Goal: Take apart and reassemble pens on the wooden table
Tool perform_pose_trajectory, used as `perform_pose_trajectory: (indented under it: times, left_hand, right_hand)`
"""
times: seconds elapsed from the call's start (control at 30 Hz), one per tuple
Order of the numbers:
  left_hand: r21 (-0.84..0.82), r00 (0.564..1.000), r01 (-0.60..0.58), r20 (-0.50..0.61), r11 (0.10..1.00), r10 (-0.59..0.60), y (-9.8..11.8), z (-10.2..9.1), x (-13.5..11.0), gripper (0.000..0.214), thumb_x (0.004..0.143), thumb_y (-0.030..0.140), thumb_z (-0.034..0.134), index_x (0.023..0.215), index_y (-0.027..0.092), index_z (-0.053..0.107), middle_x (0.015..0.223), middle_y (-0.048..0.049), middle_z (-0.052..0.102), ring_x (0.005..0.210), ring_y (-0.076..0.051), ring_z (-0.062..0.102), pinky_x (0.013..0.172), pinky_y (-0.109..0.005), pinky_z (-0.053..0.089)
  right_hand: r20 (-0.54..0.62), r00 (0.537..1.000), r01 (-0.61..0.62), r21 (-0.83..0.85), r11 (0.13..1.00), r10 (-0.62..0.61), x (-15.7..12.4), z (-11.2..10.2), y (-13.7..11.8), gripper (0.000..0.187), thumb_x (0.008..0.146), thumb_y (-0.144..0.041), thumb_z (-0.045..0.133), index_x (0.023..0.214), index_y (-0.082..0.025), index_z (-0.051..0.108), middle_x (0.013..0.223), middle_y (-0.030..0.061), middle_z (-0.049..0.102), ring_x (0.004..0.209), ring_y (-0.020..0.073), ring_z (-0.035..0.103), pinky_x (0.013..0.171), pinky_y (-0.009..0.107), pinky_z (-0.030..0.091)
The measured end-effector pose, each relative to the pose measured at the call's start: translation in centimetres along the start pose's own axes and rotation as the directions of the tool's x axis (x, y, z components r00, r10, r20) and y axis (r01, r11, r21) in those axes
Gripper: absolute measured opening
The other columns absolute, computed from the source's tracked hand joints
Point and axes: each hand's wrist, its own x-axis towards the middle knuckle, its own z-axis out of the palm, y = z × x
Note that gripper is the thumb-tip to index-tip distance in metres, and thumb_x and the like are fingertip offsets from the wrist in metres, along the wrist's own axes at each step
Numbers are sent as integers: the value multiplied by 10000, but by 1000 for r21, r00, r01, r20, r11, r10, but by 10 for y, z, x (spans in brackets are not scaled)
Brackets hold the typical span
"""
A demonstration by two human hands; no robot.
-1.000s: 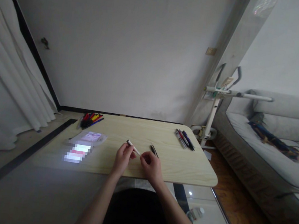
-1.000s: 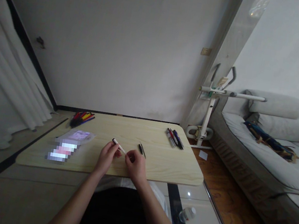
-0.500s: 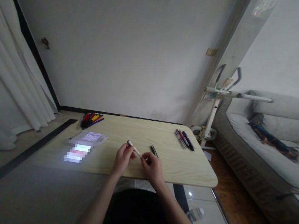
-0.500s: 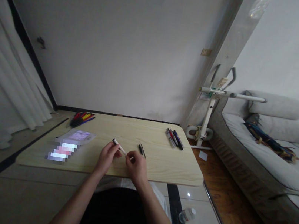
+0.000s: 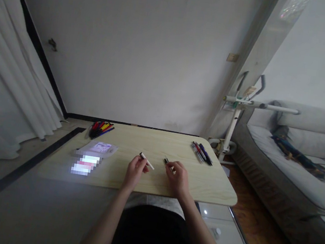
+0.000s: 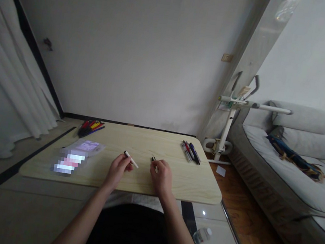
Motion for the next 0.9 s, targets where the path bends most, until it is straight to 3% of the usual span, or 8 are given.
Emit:
perform_pose_trajectory:
  times: [0.3,0.9]
  left_hand:
    - [-2,1000,-6,-4,1000,6,-3,-1,0,293,679,426,565,704,139,513,562,7,549,504,-102,538,473,-191,416]
    - [22,1000,-20,15,1000,20,1,1,-1,273,700,412,550,687,144,504,565,12,546,508,-99,530,485,-194,413]
  right_hand:
    - [-32,998,46,-52,998,-48,4,1,12,129,776,-262,506,758,-190,612,738,41,588,704,154,528,659,268,412]
    - [64,993,112,-165,980,-103,8,3,9,94,734,-160,541,728,-195,629,793,47,570,791,168,504,751,290,379]
